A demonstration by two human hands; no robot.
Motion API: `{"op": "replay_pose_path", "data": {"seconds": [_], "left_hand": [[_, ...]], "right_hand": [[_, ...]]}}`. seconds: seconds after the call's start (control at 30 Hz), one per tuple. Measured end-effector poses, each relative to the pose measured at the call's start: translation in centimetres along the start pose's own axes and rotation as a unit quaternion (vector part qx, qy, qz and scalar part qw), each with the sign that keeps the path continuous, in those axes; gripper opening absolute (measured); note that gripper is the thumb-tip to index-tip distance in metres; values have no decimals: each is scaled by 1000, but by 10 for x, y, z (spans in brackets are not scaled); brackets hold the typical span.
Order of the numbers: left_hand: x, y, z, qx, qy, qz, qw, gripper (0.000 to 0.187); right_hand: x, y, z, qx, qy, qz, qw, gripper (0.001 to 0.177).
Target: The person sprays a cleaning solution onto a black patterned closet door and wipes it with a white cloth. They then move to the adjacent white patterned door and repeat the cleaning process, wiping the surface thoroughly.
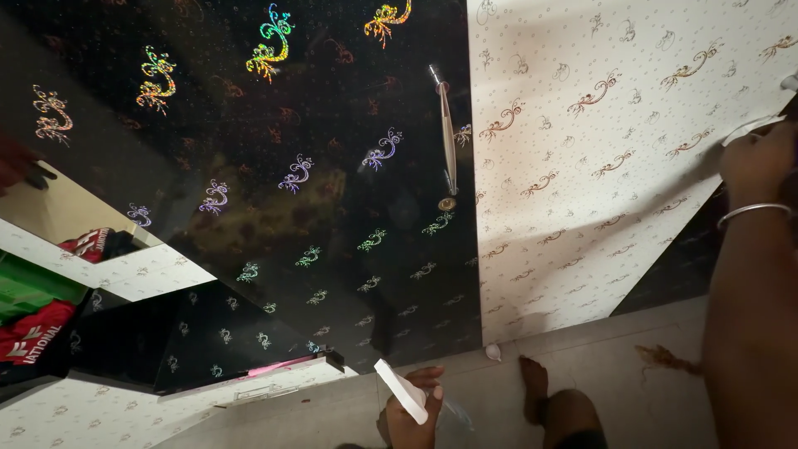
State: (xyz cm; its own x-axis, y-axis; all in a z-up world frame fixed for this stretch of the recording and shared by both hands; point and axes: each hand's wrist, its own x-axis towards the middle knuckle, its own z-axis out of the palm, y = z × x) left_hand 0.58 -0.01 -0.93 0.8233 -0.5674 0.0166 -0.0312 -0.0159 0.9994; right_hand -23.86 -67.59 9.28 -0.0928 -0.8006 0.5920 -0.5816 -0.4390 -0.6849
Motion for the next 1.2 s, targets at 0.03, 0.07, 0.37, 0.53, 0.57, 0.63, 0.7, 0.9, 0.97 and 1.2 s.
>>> {"op": "replay_pose_path", "data": {"seconds": [0.03,0.07,0.37,0.53,0.57,0.63,0.7,0.9,0.97,1.2], "left_hand": [[-1,0,0,3,0,7,1000,13],[-1,0,-1,5,0,17,1000,13],[-1,9,5,-47,1,53,998,15],[-9,29,0,-63,-6,61,996,15],[-13,32,-1,-61,-4,53,997,16],[-17,39,-6,-48,7,41,998,16],[-21,42,-13,-25,25,33,999,15],[-25,42,-26,-41,34,60,997,14],[-27,43,-27,-30,34,77,996,13],[-26,42,-28,-61,40,54,996,12]], "right_hand": [[-8,3,2,-1,12,-5,1000,41],[-14,5,4,-6,12,-18,1000,35],[-85,-49,37,41,40,-139,989,11],[-165,-156,42,139,0,-70,988,12],[-178,-175,42,142,10,-78,987,13],[-203,-209,40,191,-8,-84,978,12],[-226,-236,39,214,-27,-93,972,11],[-272,-278,46,126,-103,-173,971,10],[-282,-277,44,103,-110,-206,967,9],[-263,-252,33,-8,-141,-385,912,7]]}}
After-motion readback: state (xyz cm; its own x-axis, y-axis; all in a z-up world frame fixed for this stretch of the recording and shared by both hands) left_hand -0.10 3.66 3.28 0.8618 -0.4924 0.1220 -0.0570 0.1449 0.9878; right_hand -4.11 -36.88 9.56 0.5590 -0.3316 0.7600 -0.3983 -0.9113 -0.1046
